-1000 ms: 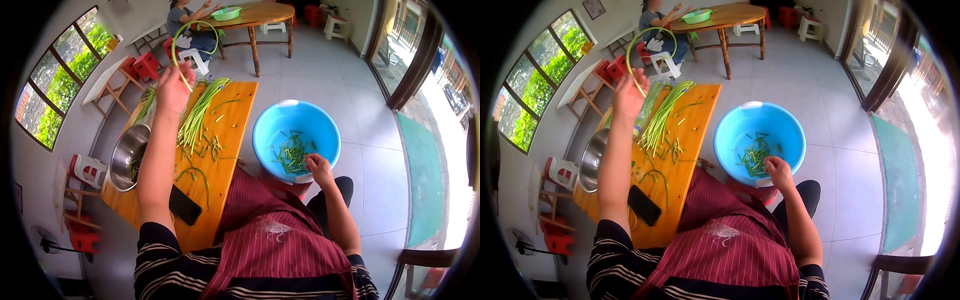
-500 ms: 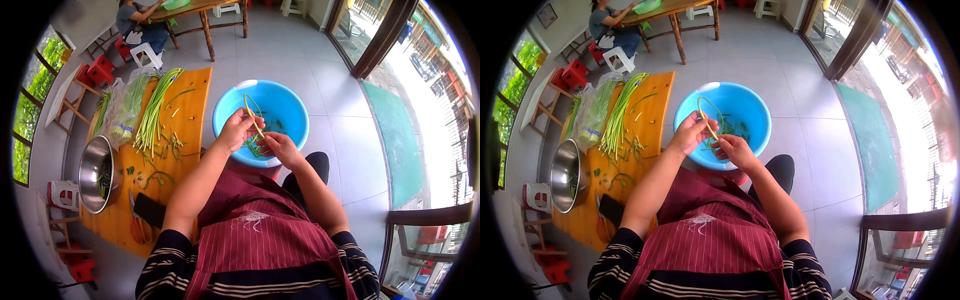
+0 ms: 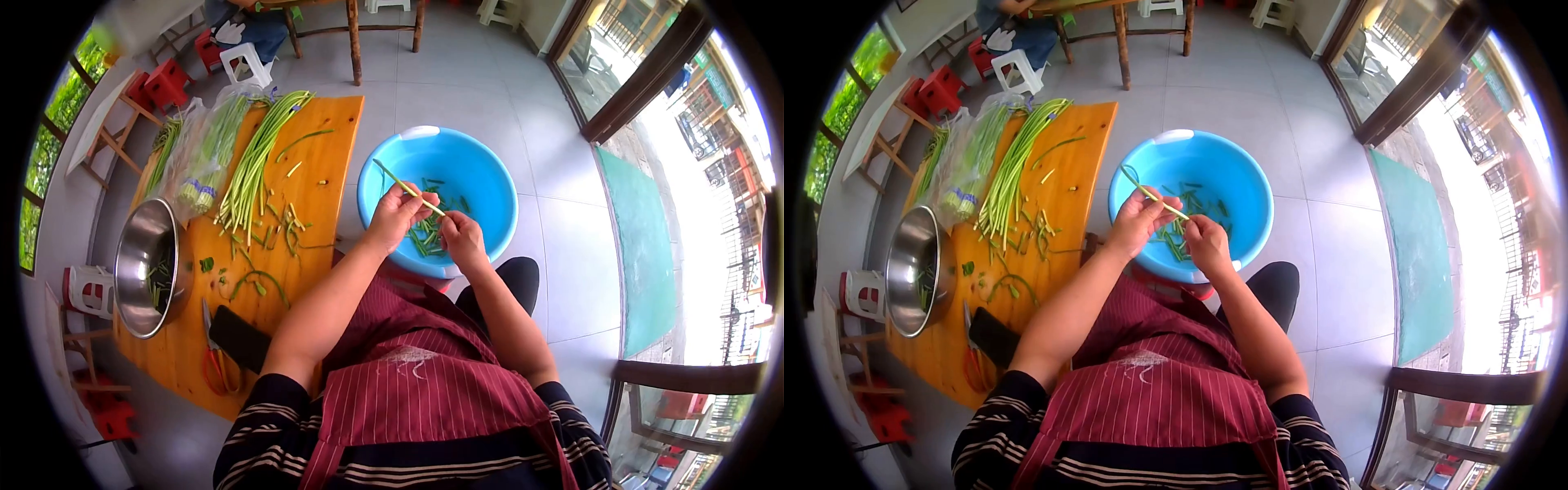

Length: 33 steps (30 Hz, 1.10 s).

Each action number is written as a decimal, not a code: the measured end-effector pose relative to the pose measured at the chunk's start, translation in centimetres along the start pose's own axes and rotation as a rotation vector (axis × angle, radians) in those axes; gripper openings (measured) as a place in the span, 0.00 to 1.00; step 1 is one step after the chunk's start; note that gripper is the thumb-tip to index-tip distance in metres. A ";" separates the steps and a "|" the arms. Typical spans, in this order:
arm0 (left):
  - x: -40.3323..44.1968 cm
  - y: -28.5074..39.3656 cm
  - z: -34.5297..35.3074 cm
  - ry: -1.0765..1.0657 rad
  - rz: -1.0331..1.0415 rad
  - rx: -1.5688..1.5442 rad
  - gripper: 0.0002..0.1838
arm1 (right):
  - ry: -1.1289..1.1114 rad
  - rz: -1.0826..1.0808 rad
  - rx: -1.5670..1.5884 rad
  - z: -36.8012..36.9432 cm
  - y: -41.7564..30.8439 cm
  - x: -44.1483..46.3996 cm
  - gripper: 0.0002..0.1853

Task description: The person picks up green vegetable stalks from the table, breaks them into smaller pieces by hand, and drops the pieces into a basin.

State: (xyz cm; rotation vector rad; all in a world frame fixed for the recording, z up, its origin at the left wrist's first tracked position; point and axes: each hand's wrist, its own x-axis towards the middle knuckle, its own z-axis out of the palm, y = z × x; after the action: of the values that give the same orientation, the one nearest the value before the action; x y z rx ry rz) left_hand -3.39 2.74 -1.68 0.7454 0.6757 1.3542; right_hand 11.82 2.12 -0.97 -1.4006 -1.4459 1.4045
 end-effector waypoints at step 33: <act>1.5 -0.3 -2.1 -0.082 -0.243 0.166 0.11 | -0.201 0.268 0.537 -0.4 -2.4 1.9 0.15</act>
State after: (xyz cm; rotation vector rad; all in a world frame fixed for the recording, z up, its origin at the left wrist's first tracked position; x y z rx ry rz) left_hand -4.72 4.42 -3.24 0.8184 0.7936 1.0500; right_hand 11.28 4.42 1.06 -1.1515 -0.9058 1.9719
